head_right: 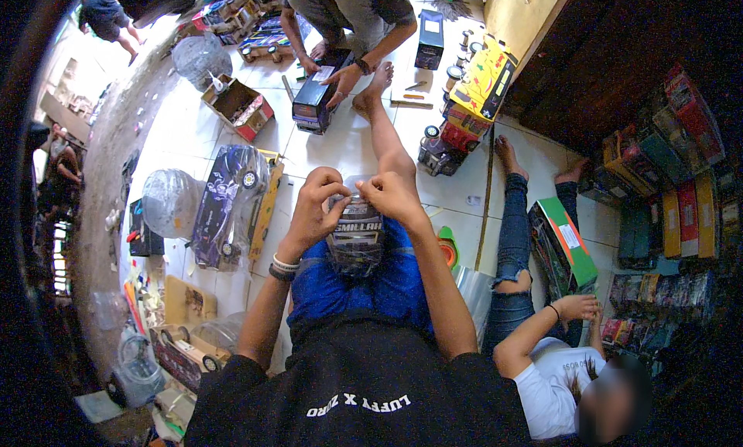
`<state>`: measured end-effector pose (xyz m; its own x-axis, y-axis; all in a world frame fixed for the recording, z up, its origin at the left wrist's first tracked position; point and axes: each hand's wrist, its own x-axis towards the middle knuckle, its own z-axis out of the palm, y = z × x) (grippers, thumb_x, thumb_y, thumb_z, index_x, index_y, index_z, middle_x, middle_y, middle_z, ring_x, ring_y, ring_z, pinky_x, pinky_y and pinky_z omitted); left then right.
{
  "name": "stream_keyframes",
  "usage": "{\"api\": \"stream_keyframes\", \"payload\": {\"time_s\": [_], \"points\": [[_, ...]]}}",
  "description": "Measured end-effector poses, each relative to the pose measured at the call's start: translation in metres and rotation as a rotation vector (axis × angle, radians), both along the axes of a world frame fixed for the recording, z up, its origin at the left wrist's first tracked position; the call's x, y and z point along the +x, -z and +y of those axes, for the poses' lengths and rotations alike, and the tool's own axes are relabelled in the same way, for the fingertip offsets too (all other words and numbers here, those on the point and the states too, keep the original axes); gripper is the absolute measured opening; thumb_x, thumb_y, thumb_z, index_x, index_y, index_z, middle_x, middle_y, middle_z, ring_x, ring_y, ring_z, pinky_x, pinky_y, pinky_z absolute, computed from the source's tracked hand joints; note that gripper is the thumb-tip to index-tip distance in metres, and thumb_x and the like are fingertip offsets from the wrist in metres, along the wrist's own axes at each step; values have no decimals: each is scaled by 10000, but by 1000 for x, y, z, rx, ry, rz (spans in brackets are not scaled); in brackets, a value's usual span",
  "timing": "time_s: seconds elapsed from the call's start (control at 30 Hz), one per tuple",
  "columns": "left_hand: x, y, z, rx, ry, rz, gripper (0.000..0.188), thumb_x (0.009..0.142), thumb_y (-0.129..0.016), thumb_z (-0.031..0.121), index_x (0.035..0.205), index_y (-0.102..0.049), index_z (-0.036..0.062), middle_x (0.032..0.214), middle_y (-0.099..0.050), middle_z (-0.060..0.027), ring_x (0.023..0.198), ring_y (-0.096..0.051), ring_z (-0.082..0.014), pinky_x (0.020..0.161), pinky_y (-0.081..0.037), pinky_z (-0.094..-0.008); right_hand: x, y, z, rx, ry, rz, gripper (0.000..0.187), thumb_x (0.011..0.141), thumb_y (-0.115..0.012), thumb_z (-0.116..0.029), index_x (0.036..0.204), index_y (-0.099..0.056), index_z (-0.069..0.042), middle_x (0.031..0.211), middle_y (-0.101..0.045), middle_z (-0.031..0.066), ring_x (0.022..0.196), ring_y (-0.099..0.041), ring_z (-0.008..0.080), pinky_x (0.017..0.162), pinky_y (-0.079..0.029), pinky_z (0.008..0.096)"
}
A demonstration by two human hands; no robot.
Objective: The person sits on the floor and wraps wooden toy cars in clear plastic bags, then seals them with a tape dispenser. They handle multiple toy cars one by one, placing the wrapped items into a box.
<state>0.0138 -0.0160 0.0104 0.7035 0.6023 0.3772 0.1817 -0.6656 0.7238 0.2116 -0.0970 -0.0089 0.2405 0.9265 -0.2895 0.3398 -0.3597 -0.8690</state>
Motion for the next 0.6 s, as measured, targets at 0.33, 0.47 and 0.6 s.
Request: {"api": "stream_keyframes", "payload": {"time_s": [0.33, 0.47, 0.6], "points": [[2, -1, -3, -154, -42, -45, 109, 762, -791, 12, 823, -719, -41, 919, -641, -125, 960, -634, -297, 885, -495, -369, 16, -23, -35, 405, -139, -391, 198, 867, -828, -214, 937, -775, -37, 911, -729, 152, 911, -685, 329, 839, -534, 431], [-1, 5, -4, -222, -82, -7, 101, 808, -792, 48, 855, -752, -33, 920, -681, -146, 917, -661, -291, 851, -508, -370, 25, -30, -40, 364, 143, -321, 148, 899, -793, -150, 914, -767, -5, 904, -734, 156, 887, -701, 311, 829, -546, 423], [-3, 16, -1, -293, -92, 16, 130, 865, -793, 106, 879, -778, -23, 899, -721, -165, 856, -688, -292, 816, -524, -363, 0, -21, -37, 577, -35, -165, 219, 909, -792, -119, 1097, -768, -9, 962, -777, 162, 925, -740, 327, 847, -567, 416]]}}
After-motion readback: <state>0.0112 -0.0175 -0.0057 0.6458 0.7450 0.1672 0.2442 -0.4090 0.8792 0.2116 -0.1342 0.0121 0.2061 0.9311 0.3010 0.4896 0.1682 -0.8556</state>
